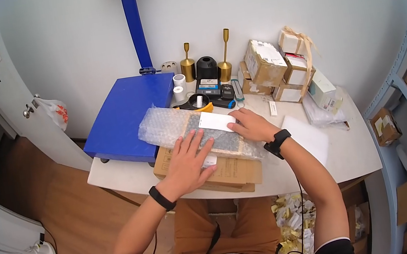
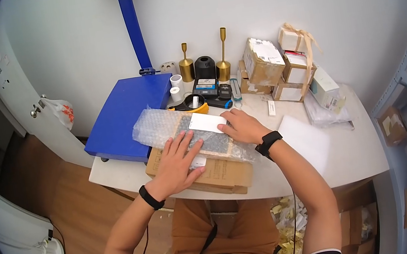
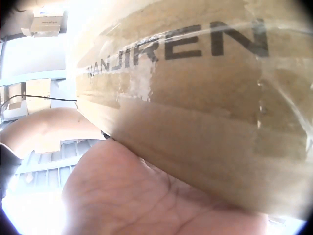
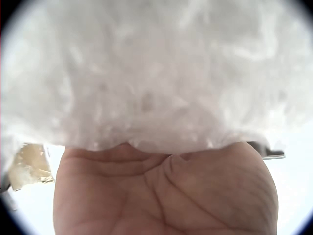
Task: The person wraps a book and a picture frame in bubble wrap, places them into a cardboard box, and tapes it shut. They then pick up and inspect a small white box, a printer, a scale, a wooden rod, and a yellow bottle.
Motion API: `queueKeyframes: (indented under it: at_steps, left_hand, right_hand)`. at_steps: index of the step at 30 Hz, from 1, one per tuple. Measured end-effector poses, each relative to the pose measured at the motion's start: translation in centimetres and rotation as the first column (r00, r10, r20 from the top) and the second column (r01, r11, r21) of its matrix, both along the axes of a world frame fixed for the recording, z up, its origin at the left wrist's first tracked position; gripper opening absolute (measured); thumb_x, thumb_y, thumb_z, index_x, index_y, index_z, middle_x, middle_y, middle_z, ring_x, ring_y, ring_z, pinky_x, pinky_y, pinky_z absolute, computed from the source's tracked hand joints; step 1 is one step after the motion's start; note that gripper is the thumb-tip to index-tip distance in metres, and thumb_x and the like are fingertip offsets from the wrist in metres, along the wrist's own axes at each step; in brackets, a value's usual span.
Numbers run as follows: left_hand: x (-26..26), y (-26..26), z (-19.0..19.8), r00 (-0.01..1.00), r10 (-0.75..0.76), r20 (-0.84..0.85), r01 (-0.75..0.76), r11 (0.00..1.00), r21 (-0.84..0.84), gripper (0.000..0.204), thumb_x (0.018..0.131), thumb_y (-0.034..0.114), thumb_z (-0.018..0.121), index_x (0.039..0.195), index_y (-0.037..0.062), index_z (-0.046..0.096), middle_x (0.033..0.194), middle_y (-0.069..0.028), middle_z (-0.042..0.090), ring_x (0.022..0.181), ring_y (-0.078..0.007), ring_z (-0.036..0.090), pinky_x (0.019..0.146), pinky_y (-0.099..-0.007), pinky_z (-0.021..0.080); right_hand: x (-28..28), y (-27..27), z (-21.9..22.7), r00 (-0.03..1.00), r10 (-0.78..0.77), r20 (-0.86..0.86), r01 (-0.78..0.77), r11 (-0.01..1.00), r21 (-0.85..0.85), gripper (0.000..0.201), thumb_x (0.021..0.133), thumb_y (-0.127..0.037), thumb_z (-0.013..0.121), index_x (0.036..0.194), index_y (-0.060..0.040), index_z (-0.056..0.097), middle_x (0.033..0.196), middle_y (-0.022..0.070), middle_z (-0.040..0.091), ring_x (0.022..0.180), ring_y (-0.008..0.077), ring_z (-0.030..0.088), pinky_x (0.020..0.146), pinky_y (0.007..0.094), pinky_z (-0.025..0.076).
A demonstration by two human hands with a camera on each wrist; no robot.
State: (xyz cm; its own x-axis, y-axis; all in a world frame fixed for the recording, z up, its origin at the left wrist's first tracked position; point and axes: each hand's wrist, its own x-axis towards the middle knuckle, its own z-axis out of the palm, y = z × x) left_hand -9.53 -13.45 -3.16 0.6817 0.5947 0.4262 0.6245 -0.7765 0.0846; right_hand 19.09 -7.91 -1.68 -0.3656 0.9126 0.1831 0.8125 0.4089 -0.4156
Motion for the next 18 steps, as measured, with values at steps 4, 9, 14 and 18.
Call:
queueKeyframes:
  at_steps: [4, 9, 14, 18]
  left_hand:
    - [0.1, -0.1, 0.3, 1.000, 0.001, -0.002, -0.001, 1.000, -0.004, 0.066, 0.091, 0.042, 0.064, 0.146, 0.0088, 0.048, 0.153, -0.0236, 0.039, 0.142, -0.0421, 0.034, 0.116, -0.0566, 0.025]
    - [0.8, 0.6, 1.0, 1.000, -0.001, -0.018, 0.000, 0.999, -0.033, 0.066, 0.088, 0.039, 0.068, 0.144, 0.0086, 0.049, 0.152, -0.0231, 0.040, 0.141, -0.0418, 0.037, 0.115, -0.0569, 0.029]
    - [3.4, 1.1, 1.4, 0.988, -0.105, -0.110, 0.109, 0.993, 0.034, 0.071, 0.087, 0.039, 0.069, 0.147, 0.0108, 0.046, 0.154, -0.0224, 0.039, 0.141, -0.0411, 0.037, 0.114, -0.0563, 0.032]
    - [5.8, 0.1, 1.3, 0.975, -0.188, -0.118, 0.190, 0.982, 0.004, 0.071, 0.090, 0.041, 0.067, 0.150, 0.0121, 0.042, 0.155, -0.0218, 0.037, 0.142, -0.0419, 0.036, 0.113, -0.0567, 0.033]
  right_hand:
    - [2.2, -1.6, -1.0, 0.995, -0.084, -0.063, 0.079, 0.994, -0.072, 0.066, 0.100, -0.052, 0.049, 0.136, 0.0026, 0.052, 0.120, 0.0245, 0.059, 0.113, 0.0384, 0.058, 0.097, 0.0427, 0.047]
    - [3.7, -3.7, -0.9, 0.980, -0.168, -0.105, 0.145, 0.970, -0.195, 0.074, 0.101, -0.054, 0.047, 0.140, 0.0080, 0.046, 0.128, 0.0289, 0.057, 0.121, 0.0391, 0.056, 0.102, 0.0417, 0.045]
    - [4.6, -4.9, -3.5, 0.971, -0.176, -0.163, 0.163, 0.982, -0.094, 0.068, 0.103, -0.046, 0.049, 0.144, 0.0076, 0.043, 0.136, 0.0295, 0.053, 0.124, 0.0378, 0.056, 0.107, 0.0421, 0.042]
    - [4.6, -5.2, -5.5, 0.931, -0.184, -0.316, 0.189, 0.982, -0.017, 0.068, 0.102, -0.047, 0.048, 0.143, 0.0068, 0.044, 0.131, 0.0293, 0.055, 0.121, 0.0397, 0.056, 0.104, 0.0414, 0.044]
